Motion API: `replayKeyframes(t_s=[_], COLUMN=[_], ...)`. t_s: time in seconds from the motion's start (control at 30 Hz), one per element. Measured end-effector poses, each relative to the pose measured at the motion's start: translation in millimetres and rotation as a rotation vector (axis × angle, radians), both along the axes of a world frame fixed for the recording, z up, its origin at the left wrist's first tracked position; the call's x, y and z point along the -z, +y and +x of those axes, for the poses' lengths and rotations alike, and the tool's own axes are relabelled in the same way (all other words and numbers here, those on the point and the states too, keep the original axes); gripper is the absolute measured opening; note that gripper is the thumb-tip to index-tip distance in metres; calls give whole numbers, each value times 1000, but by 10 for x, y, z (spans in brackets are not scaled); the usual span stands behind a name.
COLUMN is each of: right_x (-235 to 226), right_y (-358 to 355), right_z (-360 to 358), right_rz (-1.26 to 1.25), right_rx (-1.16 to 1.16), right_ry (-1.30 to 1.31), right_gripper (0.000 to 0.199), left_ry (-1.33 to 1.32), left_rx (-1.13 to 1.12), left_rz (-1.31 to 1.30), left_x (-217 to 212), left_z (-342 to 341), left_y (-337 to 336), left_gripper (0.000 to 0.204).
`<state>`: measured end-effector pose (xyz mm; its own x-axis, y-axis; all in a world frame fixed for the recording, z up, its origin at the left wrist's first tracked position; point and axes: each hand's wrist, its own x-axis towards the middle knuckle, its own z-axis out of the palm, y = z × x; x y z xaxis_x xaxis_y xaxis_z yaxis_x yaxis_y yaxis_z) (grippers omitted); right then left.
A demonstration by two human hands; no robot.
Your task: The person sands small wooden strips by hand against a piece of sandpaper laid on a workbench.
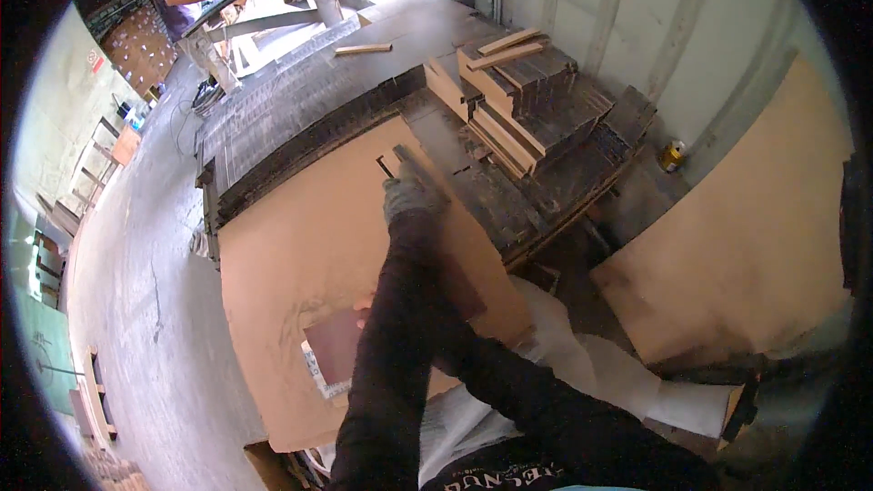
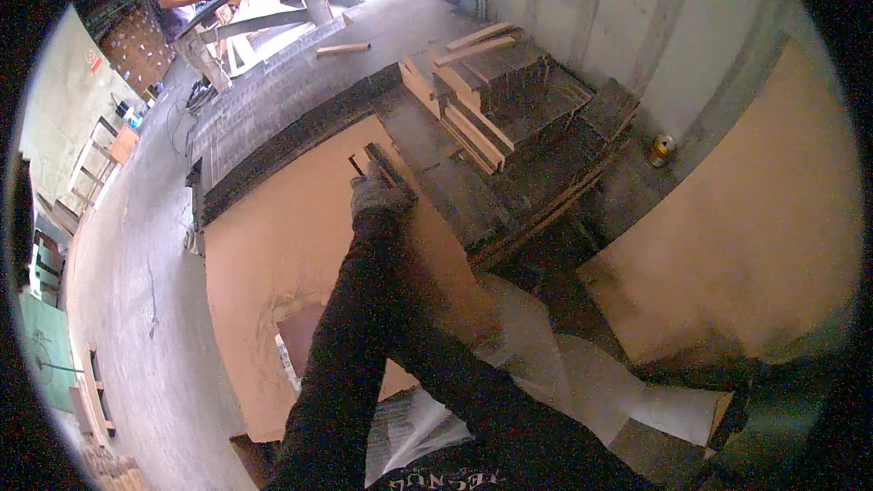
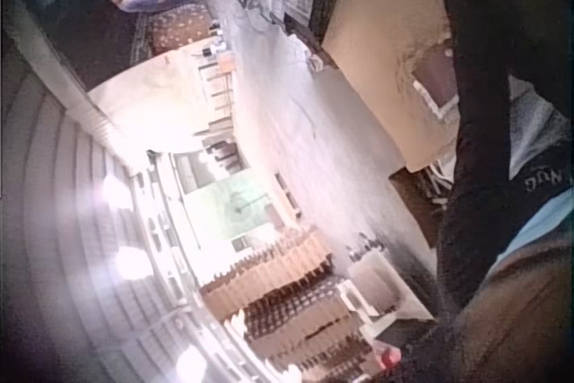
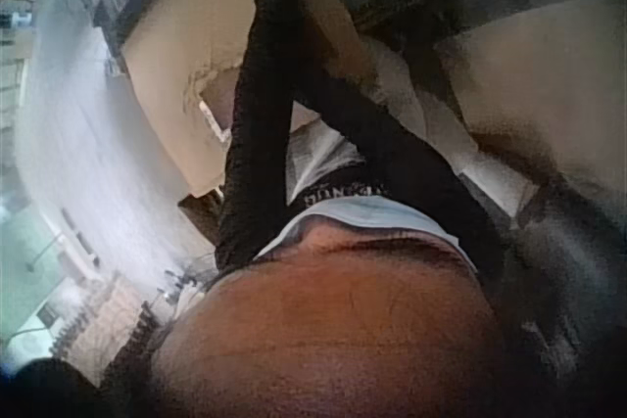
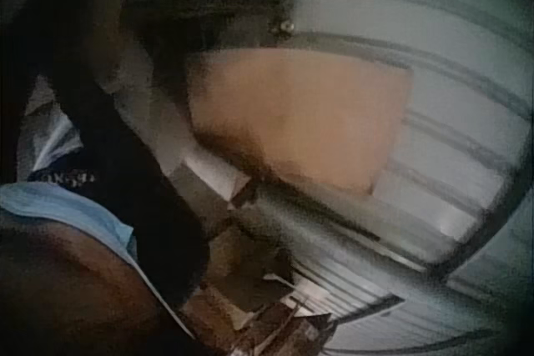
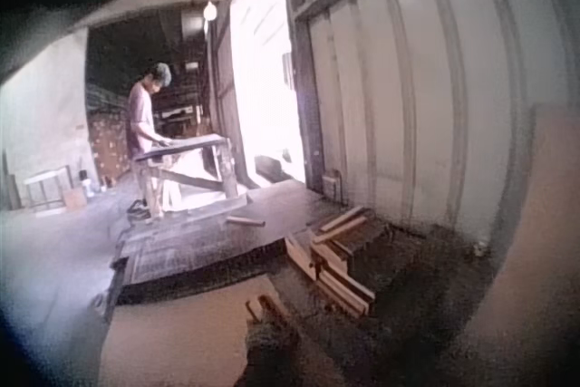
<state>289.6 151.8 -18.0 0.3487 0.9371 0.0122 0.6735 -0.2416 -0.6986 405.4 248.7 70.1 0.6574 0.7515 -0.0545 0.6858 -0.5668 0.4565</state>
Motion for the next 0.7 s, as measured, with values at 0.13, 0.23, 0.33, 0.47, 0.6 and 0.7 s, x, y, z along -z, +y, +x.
replayKeyframes(t_s=[0.13,0.23,0.33,0.47,0.6,0.7], right_x=[-13,-56,-275,-453,-427,-430], right_y=[106,154,130,57,-42,-31], right_z=[-93,17,-81,-141,-51,-66], right_rz=[-52,-81,132,305,335,316], right_rx=[4,70,3,-47,-20,-5], right_ry=[58,93,9,-75,-71,-74], right_gripper=[33,34,29,28,27,28], left_ry=[-168,-388,-350,-196,289,445], left_rx=[52,51,-191,-72,-109,-145], left_rz=[-338,-431,-605,-112,-31,-115], left_x=[310,228,-349,205,179,-109], left_z=[-284,-649,-1507,-2924,-3469,-3411], left_y=[727,661,411,538,-71,-308], left_gripper=[52,48,55,67,54,53])
